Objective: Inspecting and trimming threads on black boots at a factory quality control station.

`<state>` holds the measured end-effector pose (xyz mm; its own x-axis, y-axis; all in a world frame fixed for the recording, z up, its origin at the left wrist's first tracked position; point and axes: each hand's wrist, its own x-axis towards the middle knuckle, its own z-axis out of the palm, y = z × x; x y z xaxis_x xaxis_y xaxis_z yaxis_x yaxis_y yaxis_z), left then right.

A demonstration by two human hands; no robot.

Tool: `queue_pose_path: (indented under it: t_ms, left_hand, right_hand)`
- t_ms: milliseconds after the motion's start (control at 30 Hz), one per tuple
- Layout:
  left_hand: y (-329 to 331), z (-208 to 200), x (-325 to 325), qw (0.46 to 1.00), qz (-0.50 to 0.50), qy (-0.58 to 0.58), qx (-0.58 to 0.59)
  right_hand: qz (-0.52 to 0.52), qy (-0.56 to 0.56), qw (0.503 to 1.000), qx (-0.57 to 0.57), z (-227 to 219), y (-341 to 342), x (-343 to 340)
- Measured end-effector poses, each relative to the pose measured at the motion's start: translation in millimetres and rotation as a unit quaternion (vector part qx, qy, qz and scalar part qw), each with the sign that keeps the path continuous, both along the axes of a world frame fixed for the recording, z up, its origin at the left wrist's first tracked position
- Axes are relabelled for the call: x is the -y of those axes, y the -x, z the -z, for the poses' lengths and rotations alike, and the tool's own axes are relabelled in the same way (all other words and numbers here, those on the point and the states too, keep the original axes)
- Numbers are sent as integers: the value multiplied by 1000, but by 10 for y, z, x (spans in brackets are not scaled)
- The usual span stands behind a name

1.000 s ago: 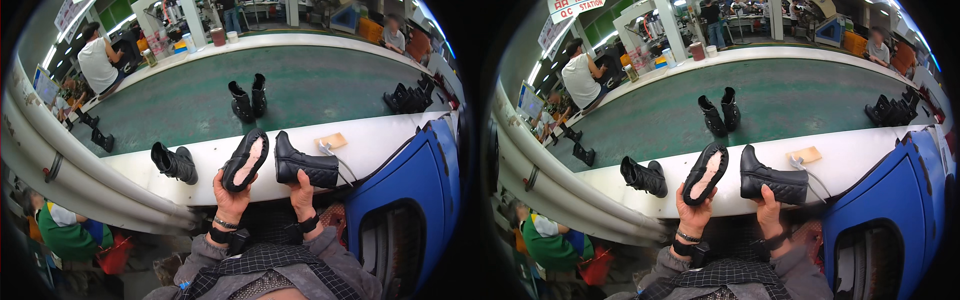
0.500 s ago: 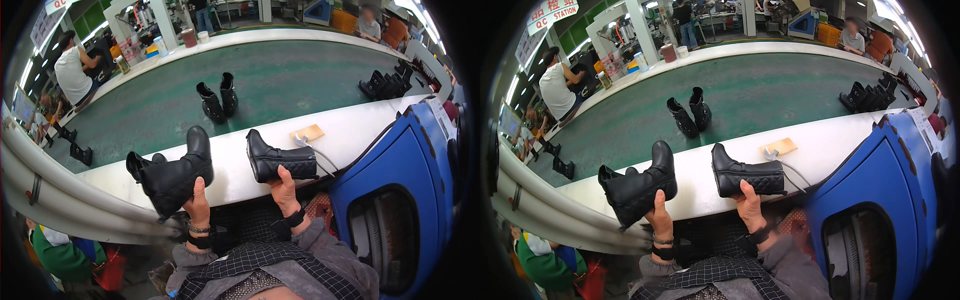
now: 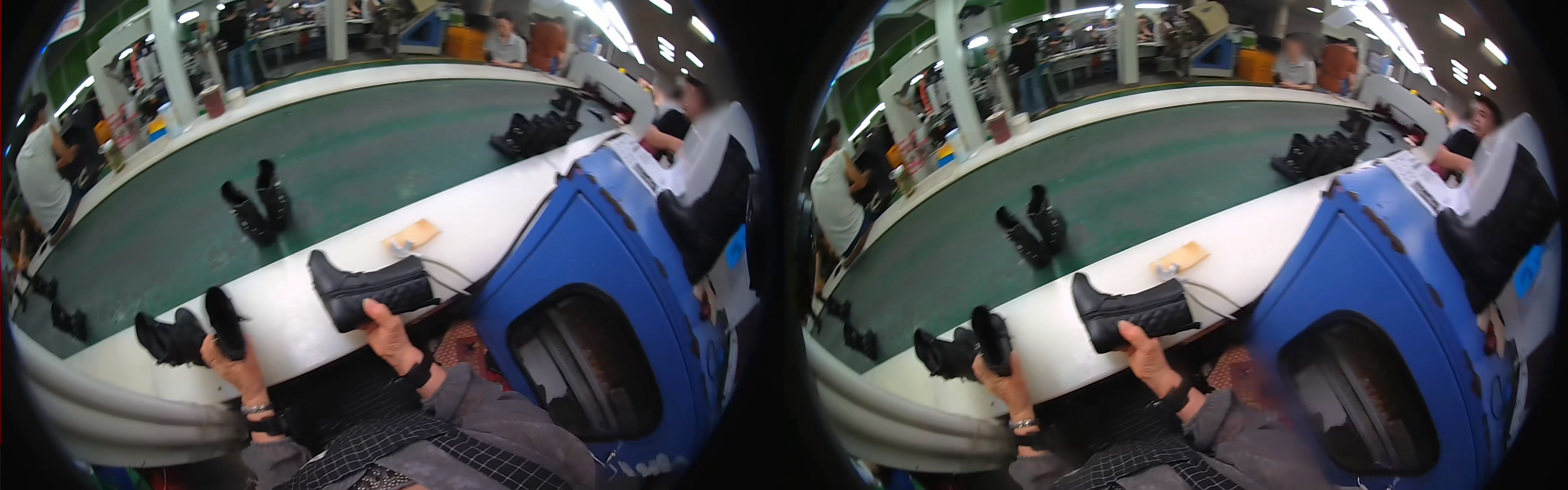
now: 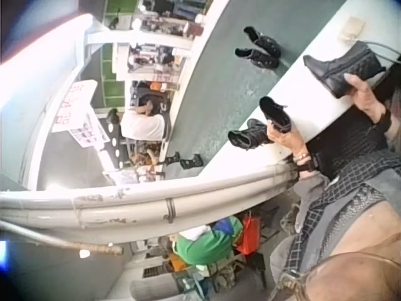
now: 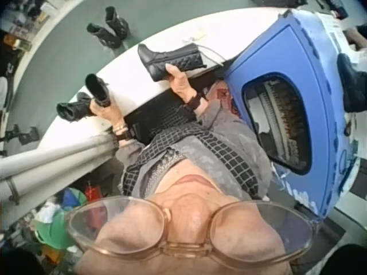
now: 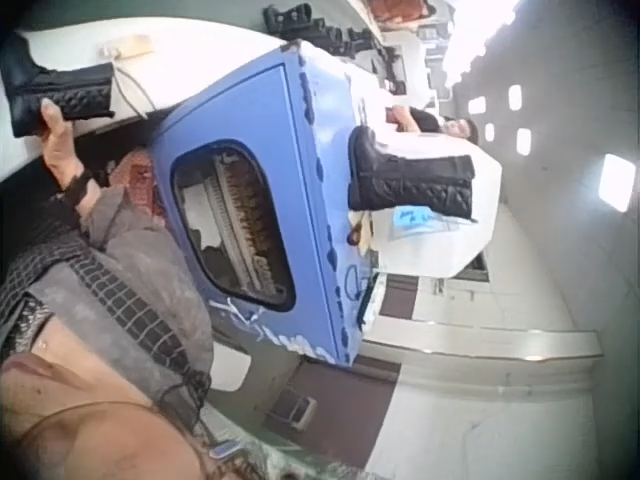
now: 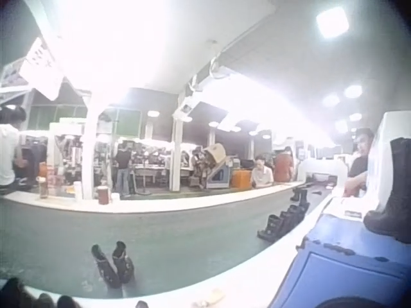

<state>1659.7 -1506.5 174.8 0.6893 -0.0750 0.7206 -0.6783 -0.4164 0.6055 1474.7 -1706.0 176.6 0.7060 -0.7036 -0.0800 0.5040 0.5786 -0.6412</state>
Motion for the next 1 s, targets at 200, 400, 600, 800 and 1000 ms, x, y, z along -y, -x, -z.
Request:
queue_pose_path:
  t_ms: [200, 400, 600, 800, 1000]
  left_hand:
    - [146, -160, 111, 977, -6, 183, -112]
    - [181, -122, 123, 966, 63, 211, -138]
    - [167, -112, 98, 964, 82, 214, -132]
    - [117, -52, 83, 969, 73, 203, -122]
    - [122, -77, 94, 966, 86, 213, -122]
  right_hand:
    - [22, 49, 998, 34, -160, 70, 33]
    - [43, 282, 956, -69, -170, 82, 9]
    - [74, 356, 926, -98, -184, -11, 30]
    - [119, 372, 908, -152, -305, 116, 381]
    - [253, 475, 807, -243, -258, 440, 1122]
